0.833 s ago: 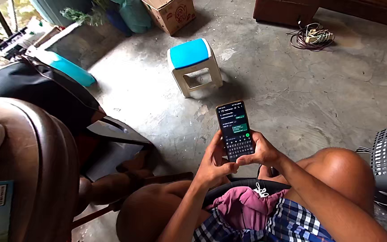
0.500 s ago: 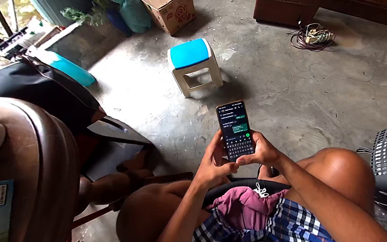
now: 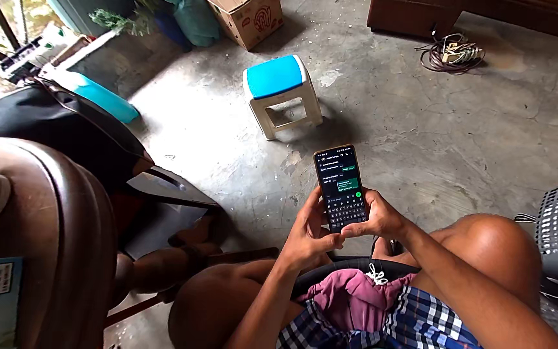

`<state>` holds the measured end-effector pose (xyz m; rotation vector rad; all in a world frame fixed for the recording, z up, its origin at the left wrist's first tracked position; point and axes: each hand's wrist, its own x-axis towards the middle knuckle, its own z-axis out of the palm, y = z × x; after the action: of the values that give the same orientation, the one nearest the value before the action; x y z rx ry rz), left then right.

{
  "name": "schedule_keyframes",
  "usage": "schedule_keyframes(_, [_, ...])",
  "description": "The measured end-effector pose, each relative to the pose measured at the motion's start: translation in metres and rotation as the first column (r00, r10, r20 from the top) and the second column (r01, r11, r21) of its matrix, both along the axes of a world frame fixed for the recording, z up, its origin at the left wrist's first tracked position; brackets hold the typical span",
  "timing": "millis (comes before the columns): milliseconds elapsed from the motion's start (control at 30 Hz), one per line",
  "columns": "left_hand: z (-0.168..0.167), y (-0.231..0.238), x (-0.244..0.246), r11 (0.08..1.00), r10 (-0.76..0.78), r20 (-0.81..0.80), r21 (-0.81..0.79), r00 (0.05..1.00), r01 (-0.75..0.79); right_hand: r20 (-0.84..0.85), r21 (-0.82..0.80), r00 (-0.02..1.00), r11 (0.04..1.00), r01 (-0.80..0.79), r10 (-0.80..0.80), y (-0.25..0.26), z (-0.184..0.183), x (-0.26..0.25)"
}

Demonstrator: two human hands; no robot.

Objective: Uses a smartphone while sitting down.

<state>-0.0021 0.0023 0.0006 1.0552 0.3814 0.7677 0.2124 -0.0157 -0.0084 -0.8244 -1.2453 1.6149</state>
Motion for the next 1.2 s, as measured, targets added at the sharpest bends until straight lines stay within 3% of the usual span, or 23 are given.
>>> schedule_keyframes(1200, [0.0031, -0.0005, -0.0009, 1.000, 0.005, -0.032, 0.000, 0.999, -0.005, 0.009, -0.004, 1.000, 1.000, -0.005, 0.005, -0.0001, 0.0009, 0.0005])
